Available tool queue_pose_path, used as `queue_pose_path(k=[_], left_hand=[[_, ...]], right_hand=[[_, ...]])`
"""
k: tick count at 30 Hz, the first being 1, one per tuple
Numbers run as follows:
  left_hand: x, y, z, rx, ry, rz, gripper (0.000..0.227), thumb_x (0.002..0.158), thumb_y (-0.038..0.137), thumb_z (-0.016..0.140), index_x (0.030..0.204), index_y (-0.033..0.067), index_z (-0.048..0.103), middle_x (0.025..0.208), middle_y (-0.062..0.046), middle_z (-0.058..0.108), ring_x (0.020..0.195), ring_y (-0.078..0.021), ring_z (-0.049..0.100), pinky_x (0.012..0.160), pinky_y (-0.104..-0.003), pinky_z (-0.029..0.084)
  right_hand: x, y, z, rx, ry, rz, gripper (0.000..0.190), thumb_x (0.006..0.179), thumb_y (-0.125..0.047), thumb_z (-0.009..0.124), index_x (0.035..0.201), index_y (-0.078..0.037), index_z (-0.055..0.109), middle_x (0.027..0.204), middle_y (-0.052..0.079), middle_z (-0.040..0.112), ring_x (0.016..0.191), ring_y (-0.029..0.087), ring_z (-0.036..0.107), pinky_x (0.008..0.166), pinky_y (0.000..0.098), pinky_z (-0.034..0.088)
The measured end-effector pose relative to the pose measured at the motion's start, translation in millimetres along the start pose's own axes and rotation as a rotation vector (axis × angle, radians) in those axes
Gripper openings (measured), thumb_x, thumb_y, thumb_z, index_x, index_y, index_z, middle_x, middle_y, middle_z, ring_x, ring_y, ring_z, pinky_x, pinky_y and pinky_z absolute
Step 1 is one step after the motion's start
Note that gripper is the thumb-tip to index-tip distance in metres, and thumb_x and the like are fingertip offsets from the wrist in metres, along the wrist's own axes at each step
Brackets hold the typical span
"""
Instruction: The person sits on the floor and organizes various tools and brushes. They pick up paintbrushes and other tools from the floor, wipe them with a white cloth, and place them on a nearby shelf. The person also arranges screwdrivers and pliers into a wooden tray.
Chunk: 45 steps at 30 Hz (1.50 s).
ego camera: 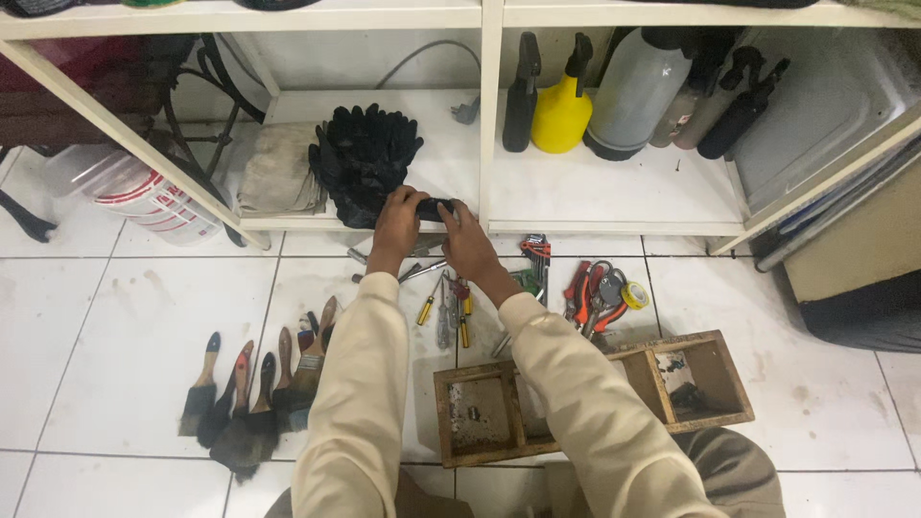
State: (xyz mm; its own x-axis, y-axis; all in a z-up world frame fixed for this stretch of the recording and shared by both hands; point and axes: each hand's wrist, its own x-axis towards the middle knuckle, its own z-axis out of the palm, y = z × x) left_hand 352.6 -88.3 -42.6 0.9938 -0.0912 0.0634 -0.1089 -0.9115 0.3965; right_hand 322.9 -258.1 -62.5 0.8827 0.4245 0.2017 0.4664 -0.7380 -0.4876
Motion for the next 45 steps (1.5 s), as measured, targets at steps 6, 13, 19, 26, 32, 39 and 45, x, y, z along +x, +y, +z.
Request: queue_pose_path(k=[6,13,19,26,32,39,45], left_hand=[[-3.4,0.8,3.0,0.009,0.013,-0.025,0.042,0.1,-0.001,0.059,0.138,0.0163,0.061,0.139,-0.01,0.055,0.141,-0.0297,0.051,0.118,-0.043,0.047],[-39.4,6.6,-25.0,0.093,0.09,-0.032,0.043,0.108,0.027,0.057,0.149,0.0185,0.049,0.148,-0.01,0.049,0.146,-0.0293,0.045,0.124,-0.05,0.034],[-63.1,-5.1,-33.9,0.115,0.17,-0.021,0.042,0.108,0.032,0.056,0.147,0.0193,0.053,0.143,-0.009,0.053,0.143,-0.0276,0.048,0.122,-0.049,0.031],[-99.3,-44.1,-26.8,0.096,0.141,-0.053,0.046,0.106,0.035,0.054,0.15,0.0235,0.049,0.15,-0.006,0.051,0.145,-0.0248,0.048,0.124,-0.048,0.027],[-164.6,-94.4,-68.0,0.124,0.1,-0.131,0.04,0.109,0.036,0.048,0.147,0.0247,0.049,0.127,-0.002,0.061,0.134,-0.0233,0.057,0.123,-0.049,0.029],[-240.9,-161.7,-105.1,0.109,0.136,-0.301,0.038,0.108,0.039,0.047,0.144,0.0251,0.049,0.125,-0.002,0.061,0.133,-0.0255,0.058,0.12,-0.051,0.033],[-312.9,-212.8,-105.9,0.082,0.144,-0.433,0.038,0.109,0.037,0.047,0.144,0.0223,0.048,0.127,-0.006,0.06,0.129,-0.029,0.059,0.114,-0.052,0.042]], right_hand=[[-2.9,2.4,6.9,-0.038,0.024,-0.044,0.074,0.096,-0.005,0.057,0.162,-0.011,0.024,0.157,0.025,0.026,0.142,0.051,0.042,0.11,0.0575,0.051],[-16.5,-15.7,-7.4,0.018,0.061,-0.109,0.078,0.095,-0.002,0.057,0.164,-0.007,0.019,0.159,0.029,0.026,0.144,0.054,0.036,0.11,0.0614,0.047],[-17.4,-46.9,-13.0,0.012,0.109,-0.135,0.078,0.093,-0.002,0.061,0.162,-0.006,0.024,0.157,0.028,0.031,0.142,0.052,0.04,0.114,0.0565,0.046],[-21.4,-103.8,-6.1,-0.063,-0.028,-0.143,0.077,0.098,-0.009,0.059,0.163,-0.011,0.02,0.16,0.023,0.029,0.148,0.045,0.035,0.118,0.0557,0.041],[-21.1,-164.3,22.5,-0.071,-0.158,-0.205,0.066,0.104,-0.017,0.052,0.162,-0.014,0.022,0.162,0.019,0.028,0.151,0.039,0.034,0.122,0.0561,0.033],[-19.7,-232.6,85.2,-0.081,-0.241,-0.303,0.069,0.103,-0.021,0.053,0.163,-0.016,0.02,0.163,0.016,0.027,0.152,0.038,0.032,0.122,0.0558,0.034],[-39.5,-286.5,135.4,0.023,-0.343,-0.413,0.067,0.104,-0.011,0.051,0.163,-0.011,0.02,0.163,0.02,0.025,0.152,0.042,0.028,0.123,0.0587,0.031]])
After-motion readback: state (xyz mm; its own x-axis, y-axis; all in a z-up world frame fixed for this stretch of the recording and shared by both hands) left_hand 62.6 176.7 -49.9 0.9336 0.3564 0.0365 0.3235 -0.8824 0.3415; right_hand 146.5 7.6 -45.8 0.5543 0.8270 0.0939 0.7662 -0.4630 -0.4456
